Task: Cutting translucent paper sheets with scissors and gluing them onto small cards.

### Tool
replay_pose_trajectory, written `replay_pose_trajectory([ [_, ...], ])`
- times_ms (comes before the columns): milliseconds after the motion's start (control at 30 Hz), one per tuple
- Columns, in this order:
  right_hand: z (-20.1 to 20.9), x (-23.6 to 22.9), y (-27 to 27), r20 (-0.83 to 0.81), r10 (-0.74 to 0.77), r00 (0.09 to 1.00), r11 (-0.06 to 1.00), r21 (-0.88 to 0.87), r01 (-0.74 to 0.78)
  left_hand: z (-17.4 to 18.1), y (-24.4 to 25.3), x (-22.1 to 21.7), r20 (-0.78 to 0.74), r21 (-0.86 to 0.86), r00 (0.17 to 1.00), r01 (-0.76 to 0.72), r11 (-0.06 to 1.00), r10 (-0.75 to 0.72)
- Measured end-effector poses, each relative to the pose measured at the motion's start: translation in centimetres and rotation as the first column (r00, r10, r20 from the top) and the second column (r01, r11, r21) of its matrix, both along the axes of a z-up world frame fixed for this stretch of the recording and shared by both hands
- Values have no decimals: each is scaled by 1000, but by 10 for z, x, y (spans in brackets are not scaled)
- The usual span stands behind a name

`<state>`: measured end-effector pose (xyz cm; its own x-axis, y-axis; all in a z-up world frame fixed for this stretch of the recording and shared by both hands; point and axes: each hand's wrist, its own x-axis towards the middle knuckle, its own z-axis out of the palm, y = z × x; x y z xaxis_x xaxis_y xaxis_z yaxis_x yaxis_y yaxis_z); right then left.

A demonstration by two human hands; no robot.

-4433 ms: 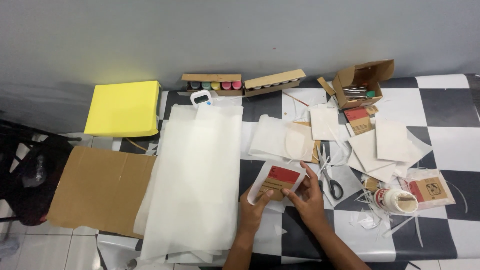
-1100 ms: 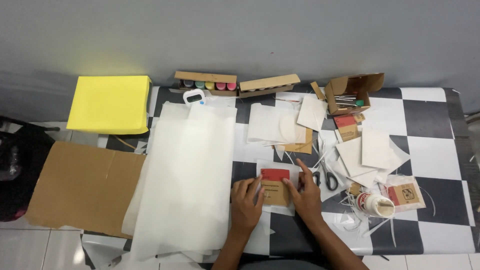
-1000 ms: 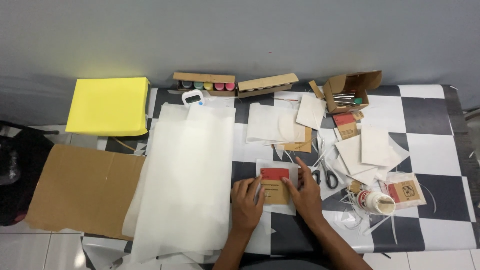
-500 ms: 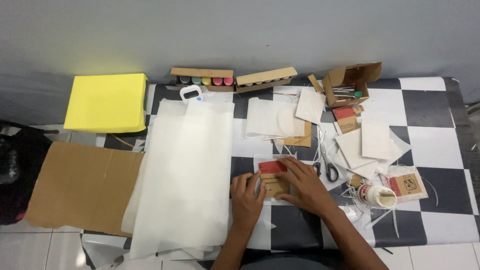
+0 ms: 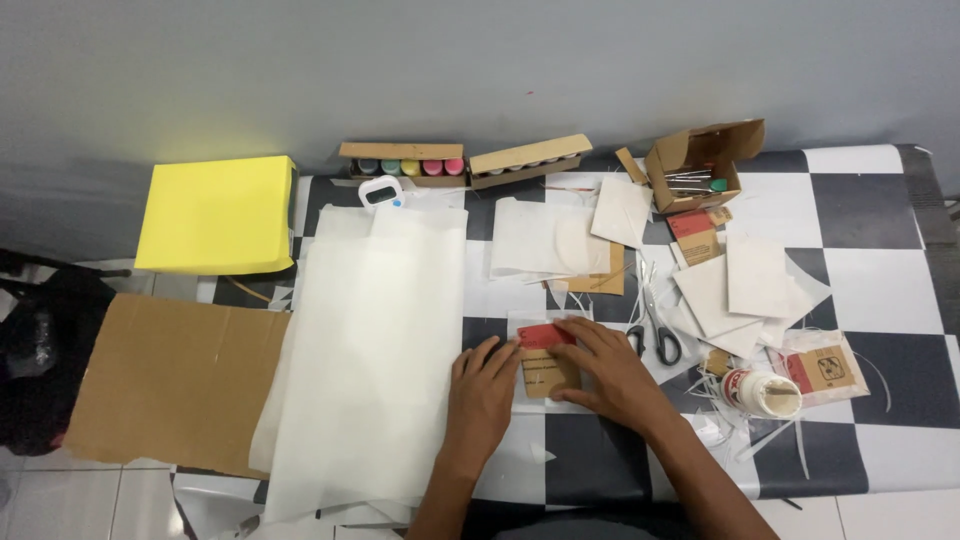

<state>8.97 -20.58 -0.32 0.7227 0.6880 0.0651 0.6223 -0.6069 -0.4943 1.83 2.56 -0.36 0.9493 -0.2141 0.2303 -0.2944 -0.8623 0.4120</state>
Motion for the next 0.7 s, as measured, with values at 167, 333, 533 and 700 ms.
replay_pose_trajectory([
  [167,1,-2,2,6,-24,1000,999,-33,24,6,1,-1,29,7,999,-13,1000,13],
  [333,1,-6,5,92,-37,995,997,-70,43,-2,3,-4,6,39,1000,-8,999,8],
  [533,4,-5,6,54,-38,998,996,-73,42,2,4,-1,48,16,999,-18,1000,17],
  [700,0,-6,4,44,-50,998,994,-96,54,1,6,1,5,-40,1000,0,999,0],
])
